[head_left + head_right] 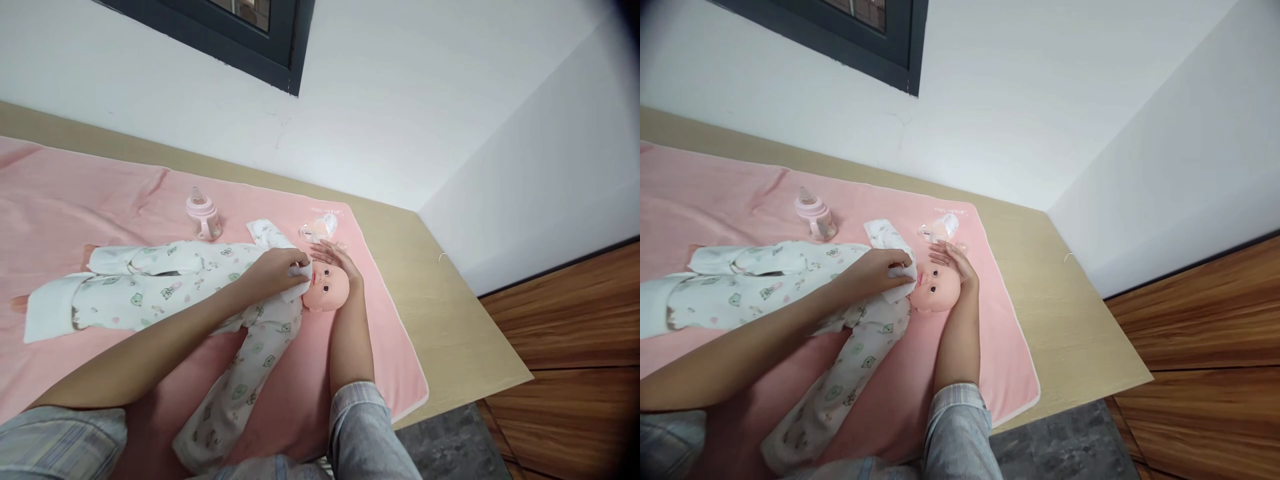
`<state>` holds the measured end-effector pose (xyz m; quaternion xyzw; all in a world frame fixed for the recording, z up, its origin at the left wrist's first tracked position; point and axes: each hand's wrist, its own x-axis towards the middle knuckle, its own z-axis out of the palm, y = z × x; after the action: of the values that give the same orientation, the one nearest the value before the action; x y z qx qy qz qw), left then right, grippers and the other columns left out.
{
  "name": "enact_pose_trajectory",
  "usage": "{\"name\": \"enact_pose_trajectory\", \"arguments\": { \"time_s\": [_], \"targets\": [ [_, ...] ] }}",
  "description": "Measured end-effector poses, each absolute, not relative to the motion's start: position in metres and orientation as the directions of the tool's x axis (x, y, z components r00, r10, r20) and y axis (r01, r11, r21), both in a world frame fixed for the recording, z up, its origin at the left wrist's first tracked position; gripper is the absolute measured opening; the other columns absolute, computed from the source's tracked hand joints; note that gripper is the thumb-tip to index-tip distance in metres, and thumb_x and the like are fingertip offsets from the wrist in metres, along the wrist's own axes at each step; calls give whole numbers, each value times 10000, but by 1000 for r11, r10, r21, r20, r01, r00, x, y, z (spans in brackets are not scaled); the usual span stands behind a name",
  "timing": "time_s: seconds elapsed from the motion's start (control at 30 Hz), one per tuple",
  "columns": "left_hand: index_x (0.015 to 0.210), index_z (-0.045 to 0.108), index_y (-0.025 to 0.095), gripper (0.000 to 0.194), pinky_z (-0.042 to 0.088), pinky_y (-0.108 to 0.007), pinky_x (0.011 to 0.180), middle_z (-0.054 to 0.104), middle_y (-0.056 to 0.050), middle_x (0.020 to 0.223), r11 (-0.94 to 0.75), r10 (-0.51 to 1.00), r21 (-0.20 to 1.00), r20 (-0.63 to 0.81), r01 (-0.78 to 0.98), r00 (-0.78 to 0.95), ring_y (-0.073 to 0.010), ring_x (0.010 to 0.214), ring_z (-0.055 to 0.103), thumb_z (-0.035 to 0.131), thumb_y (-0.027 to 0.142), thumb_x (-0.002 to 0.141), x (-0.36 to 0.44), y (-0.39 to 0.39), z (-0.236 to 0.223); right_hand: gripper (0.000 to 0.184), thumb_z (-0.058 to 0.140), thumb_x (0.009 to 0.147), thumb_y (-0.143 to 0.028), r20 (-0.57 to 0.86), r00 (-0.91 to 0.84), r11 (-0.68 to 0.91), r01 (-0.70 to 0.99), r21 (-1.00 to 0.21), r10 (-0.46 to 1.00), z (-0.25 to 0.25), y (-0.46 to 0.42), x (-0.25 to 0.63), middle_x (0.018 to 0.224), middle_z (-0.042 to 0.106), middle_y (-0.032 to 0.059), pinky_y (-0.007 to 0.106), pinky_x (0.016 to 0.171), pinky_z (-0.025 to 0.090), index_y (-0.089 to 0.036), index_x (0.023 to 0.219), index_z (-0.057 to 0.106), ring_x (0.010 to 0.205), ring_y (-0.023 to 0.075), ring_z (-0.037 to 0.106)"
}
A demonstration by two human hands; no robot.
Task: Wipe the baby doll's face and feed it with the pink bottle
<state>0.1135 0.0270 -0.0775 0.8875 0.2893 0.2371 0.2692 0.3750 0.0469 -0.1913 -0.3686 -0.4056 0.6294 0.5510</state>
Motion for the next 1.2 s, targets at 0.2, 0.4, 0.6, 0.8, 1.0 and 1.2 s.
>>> {"name": "enact_pose_trajectory", "arguments": {
  "time_s": [0.2,0.4,0.6,0.8,1.0,1.2],
  "targets": [
    [643,450,184,161,308,-266,563,534,23,605,-686,654,591,245,425,716,-161,599,496,550,224,762,114,27,-76,366,627,838,-399,-42,-84,-72,-386,-920,996,-191,47,373,1191,688,62,441,1096,446,-218,1155,605,1154,219,632],
    [844,619,186,113,395,-291,672,704,-31,865,-697,653,573,260,431,711,-236,804,632,547,266,810,115,32,-83,349,641,830,-382,-85,-43,-95,-380,-920,995,-191,49,372,1163,698,66,441,1090,457,-213,1134,606,1157,215,631],
    [984,657,179,203,457,-328,793,715,-60,1045,-680,683,582,282,446,674,-265,953,651,534,237,834,119,29,-86,343,630,846,-400,-72,-31,-79,-368,-927,997,-187,44,369,1250,661,58,426,1098,449,-233,1144,599,1186,214,616],
    [985,676,190,221,472,-336,814,714,-53,1039,-687,679,576,294,442,672,-251,955,651,509,264,860,123,26,-84,353,625,844,-398,-100,-25,-102,-362,-927,995,-184,43,366,1255,659,46,427,1101,452,-237,1157,591,1193,209,611],
    [950,693,197,229,449,-318,747,711,-46,1032,-729,647,538,340,423,683,-239,944,648,485,255,873,127,26,-86,326,629,849,-375,-89,12,-79,-358,-930,996,-182,40,362,1241,665,50,391,1106,451,-222,1134,592,1194,198,610],
    [914,713,212,223,449,-300,742,717,-34,1002,-683,667,630,333,368,667,-214,885,654,514,287,849,126,23,-81,338,625,849,-389,-105,11,-94,-348,-933,994,-178,38,360,1252,657,47,417,1103,449,-231,1145,586,1169,205,621]
  ]
}}
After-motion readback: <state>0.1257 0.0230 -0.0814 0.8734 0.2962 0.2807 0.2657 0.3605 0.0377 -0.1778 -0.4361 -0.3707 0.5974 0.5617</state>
